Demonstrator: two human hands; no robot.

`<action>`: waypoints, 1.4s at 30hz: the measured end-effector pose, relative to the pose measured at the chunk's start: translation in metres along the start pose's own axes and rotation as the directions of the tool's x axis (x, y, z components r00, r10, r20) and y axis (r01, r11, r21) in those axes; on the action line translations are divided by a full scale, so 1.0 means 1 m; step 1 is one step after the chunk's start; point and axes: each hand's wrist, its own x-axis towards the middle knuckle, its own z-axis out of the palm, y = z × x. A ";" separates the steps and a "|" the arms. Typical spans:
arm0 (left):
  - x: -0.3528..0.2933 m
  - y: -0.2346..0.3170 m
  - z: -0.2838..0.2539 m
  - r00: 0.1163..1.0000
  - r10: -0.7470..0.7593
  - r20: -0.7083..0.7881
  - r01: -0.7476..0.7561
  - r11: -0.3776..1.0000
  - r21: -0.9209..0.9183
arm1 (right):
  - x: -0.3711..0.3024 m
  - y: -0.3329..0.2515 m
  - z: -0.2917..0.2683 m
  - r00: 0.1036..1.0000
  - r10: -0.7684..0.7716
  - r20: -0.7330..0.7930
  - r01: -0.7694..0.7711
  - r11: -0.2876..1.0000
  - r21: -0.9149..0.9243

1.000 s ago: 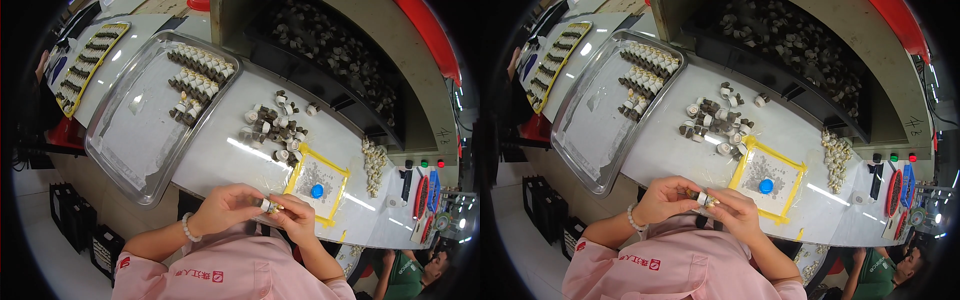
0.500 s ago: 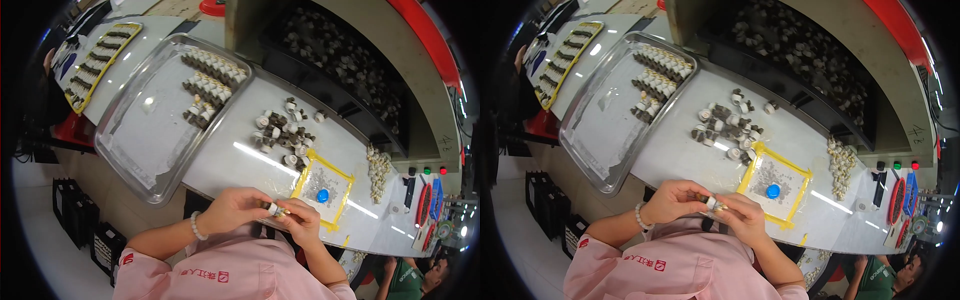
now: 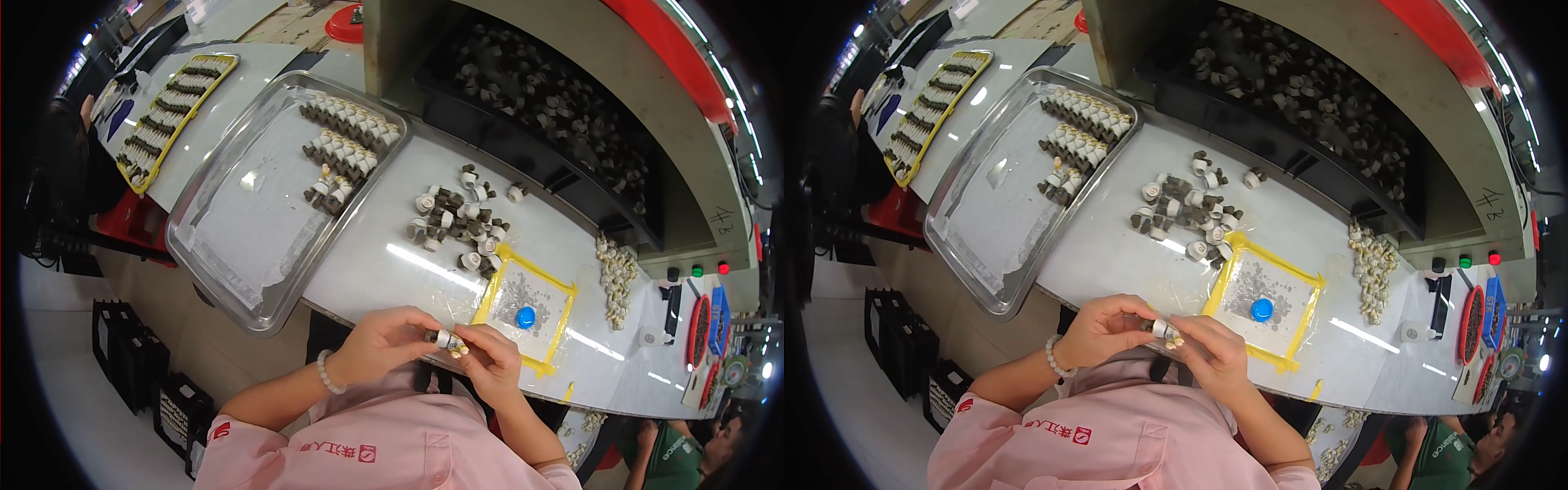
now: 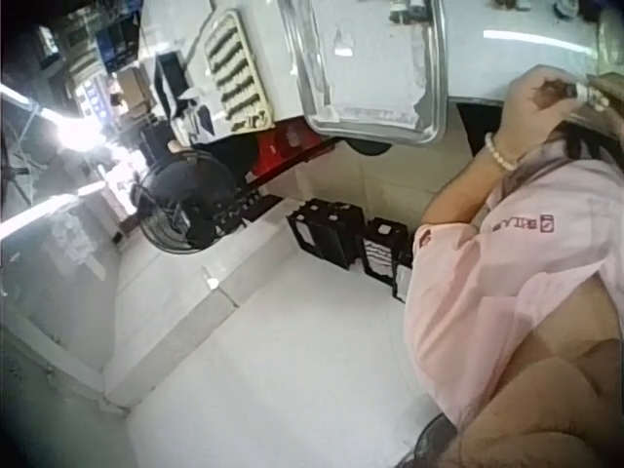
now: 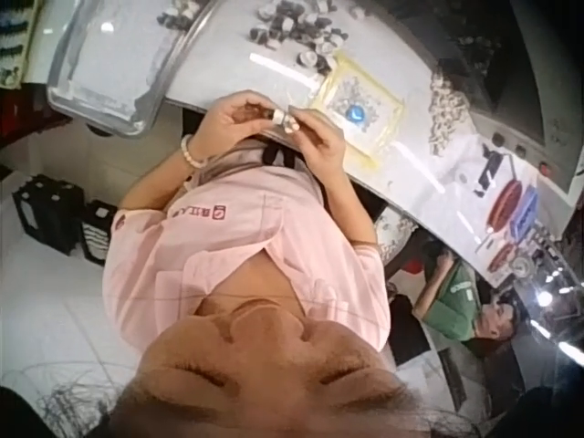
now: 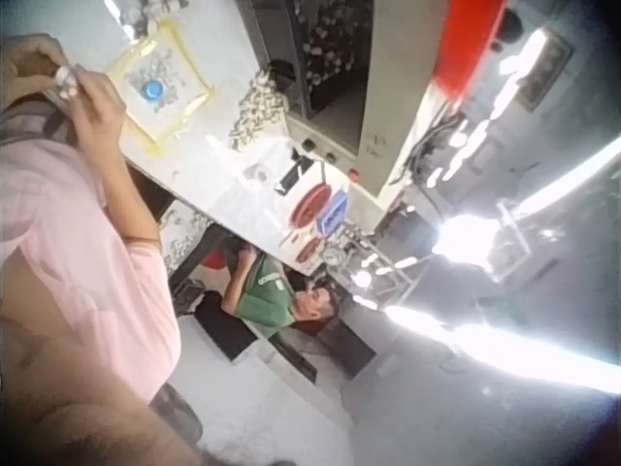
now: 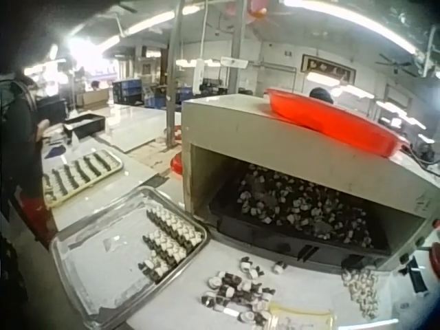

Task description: The person assembles small white and black plastic electronic components by hand, combining housing parts and electronic connectors, then placing the assembled components into an organized component tray.

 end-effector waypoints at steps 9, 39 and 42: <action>0.002 -0.003 -0.002 1.000 0.017 0.016 -0.018 0.998 0.056 | 0.000 -0.001 -0.003 0.996 -0.080 0.025 0.081 0.994 -0.072; 0.000 -0.013 -0.002 0.987 0.153 -0.050 -0.121 0.908 0.400 | 0.001 0.004 -0.003 0.975 -0.210 0.078 0.221 0.956 -0.194; 0.000 -0.014 -0.002 0.983 0.181 -0.043 -0.148 0.902 0.406 | 0.000 0.006 -0.003 0.974 -0.214 0.077 0.225 0.956 -0.186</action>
